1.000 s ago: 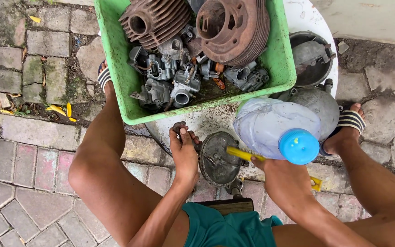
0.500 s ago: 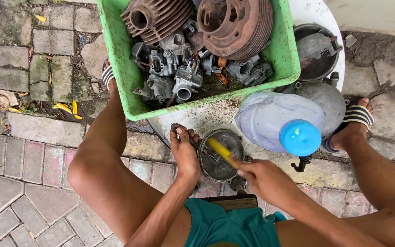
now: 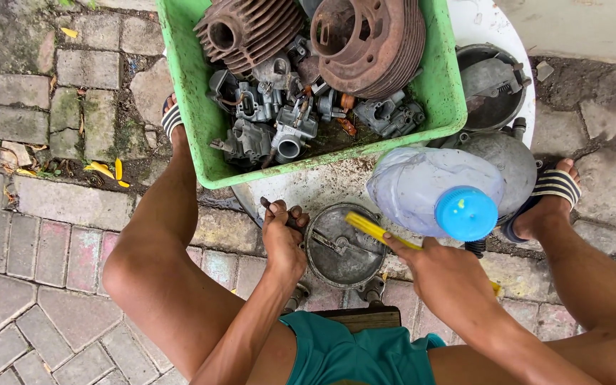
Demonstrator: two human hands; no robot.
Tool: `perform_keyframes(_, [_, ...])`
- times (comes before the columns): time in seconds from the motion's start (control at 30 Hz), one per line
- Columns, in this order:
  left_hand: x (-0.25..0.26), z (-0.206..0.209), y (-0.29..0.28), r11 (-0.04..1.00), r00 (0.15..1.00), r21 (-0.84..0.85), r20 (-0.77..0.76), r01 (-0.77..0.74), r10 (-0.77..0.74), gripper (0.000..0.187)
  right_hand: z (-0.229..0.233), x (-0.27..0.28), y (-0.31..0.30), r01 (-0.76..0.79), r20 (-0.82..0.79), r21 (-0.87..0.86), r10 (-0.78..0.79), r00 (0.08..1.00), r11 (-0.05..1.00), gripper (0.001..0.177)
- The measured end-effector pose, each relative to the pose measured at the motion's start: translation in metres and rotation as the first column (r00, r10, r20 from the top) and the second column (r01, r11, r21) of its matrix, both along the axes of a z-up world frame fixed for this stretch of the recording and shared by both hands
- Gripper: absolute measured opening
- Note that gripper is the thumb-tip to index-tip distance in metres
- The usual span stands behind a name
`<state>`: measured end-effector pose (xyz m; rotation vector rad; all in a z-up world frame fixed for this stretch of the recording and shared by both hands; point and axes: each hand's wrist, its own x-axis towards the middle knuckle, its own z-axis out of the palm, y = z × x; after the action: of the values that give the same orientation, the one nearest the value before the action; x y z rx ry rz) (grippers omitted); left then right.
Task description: Scrubbing a circular metal engine component with a yellow brush to remove dirt or rust
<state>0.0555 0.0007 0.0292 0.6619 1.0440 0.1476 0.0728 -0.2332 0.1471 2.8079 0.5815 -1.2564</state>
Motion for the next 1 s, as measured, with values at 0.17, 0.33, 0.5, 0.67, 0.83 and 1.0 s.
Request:
perform_keyframes(0.17, [-0.002, -0.008, 0.0, 0.995, 0.997, -0.068, -0.003, 0.075, -0.076, 0.023, -0.005, -0.024, -0.001, -0.125, 0.279, -0.1, 0.148, 0.949, 0.987, 0.072])
perform_keyframes(0.33, [-0.006, -0.017, -0.015, 0.946, 0.995, -0.323, 0.092, -0.002, 0.034, 0.019, 0.009, -0.024, 0.01, -0.047, -0.017, 0.027, 0.048, 0.999, 0.999, 0.061])
perform_keyframes(0.5, [-0.003, -0.025, -0.026, 0.946, 0.979, -0.312, 0.145, -0.091, 0.142, 0.021, 0.01, -0.023, 0.017, -0.12, 0.221, -0.06, 0.13, 0.967, 0.991, 0.062])
perform_keyframes(0.67, [-0.004, -0.022, -0.025, 0.965, 0.989, -0.252, 0.107, -0.076, 0.106, 0.021, 0.002, -0.018, 0.009, -0.09, 0.163, -0.057, 0.099, 0.982, 0.994, 0.064])
perform_keyframes(0.83, [-0.004, -0.019, -0.022, 0.966, 0.993, -0.245, 0.053, -0.086, 0.102, 0.022, -0.003, -0.014, 0.011, -0.004, -0.007, 0.136, 0.005, 1.0, 0.991, 0.06])
perform_keyframes(1.0, [-0.004, -0.018, -0.022, 0.986, 0.997, -0.154, 0.009, -0.069, 0.071, 0.021, -0.006, -0.012, 0.012, -0.085, 0.267, -0.087, 0.105, 0.958, 0.993, 0.064])
